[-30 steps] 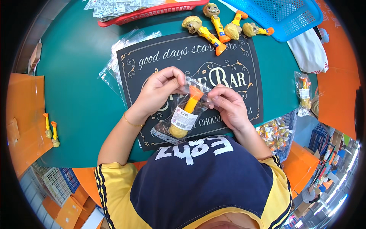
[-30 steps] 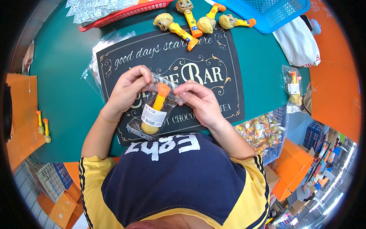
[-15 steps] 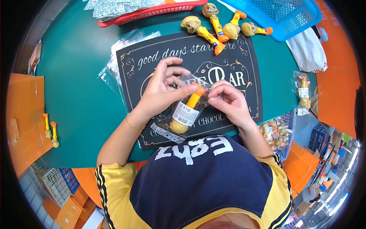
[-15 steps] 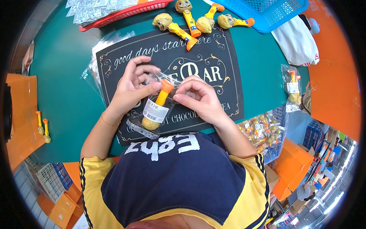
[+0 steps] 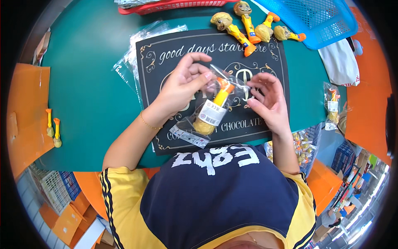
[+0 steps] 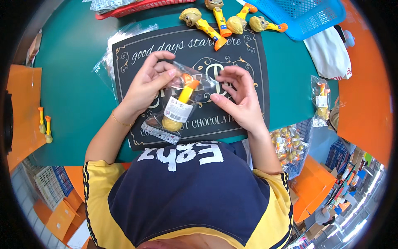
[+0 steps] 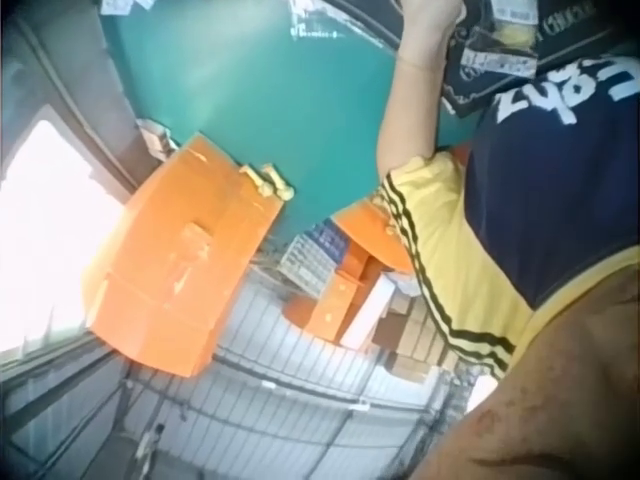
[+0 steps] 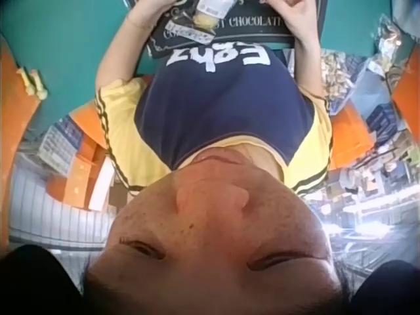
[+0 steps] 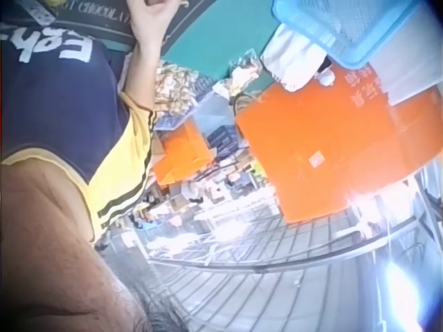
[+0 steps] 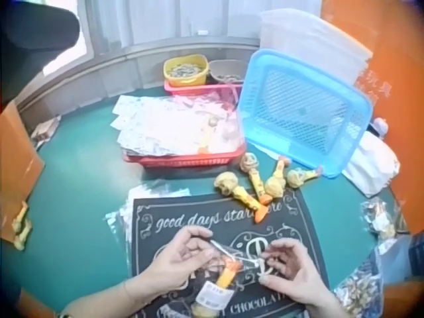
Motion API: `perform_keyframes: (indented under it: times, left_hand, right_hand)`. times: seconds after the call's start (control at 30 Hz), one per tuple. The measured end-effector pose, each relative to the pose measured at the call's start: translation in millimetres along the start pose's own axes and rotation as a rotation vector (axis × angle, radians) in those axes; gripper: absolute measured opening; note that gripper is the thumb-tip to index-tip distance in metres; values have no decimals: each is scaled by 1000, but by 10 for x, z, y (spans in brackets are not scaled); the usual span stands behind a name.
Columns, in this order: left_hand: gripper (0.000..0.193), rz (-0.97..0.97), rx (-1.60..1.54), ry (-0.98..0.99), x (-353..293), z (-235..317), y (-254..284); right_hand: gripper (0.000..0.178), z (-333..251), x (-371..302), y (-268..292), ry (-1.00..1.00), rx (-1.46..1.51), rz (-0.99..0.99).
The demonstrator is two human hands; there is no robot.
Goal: Packaging toy figurines into plastic bags and sealing them with labels.
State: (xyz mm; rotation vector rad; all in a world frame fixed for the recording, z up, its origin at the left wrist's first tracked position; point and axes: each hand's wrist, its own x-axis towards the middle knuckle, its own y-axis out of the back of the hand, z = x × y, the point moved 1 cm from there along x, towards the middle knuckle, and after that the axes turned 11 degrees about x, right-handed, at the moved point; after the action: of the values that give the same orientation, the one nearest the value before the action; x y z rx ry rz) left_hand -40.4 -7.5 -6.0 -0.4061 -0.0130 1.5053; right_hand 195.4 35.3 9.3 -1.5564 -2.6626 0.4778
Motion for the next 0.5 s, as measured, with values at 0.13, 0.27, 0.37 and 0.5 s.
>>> perform_keyframes:
  times: [0.13,0.27,0.37,0.5]
  left_hand:
    - [34,-159,-32,-16,-18,2,-147]
    - [33,-120,41,-48,-30,78,-140]
    - [29,-1,95,-90,-45,137,-40]
    - [19,93,129,-109,-52,312,67]
  right_hand:
    - [69,-72,48,-282,7,-156,-155]
    - [57,-33,88,-189,-119,-101,-61]
    - [48,-150,133,380,-30,-175,126]
    - [47,-381,5,1574,79,-398,560]
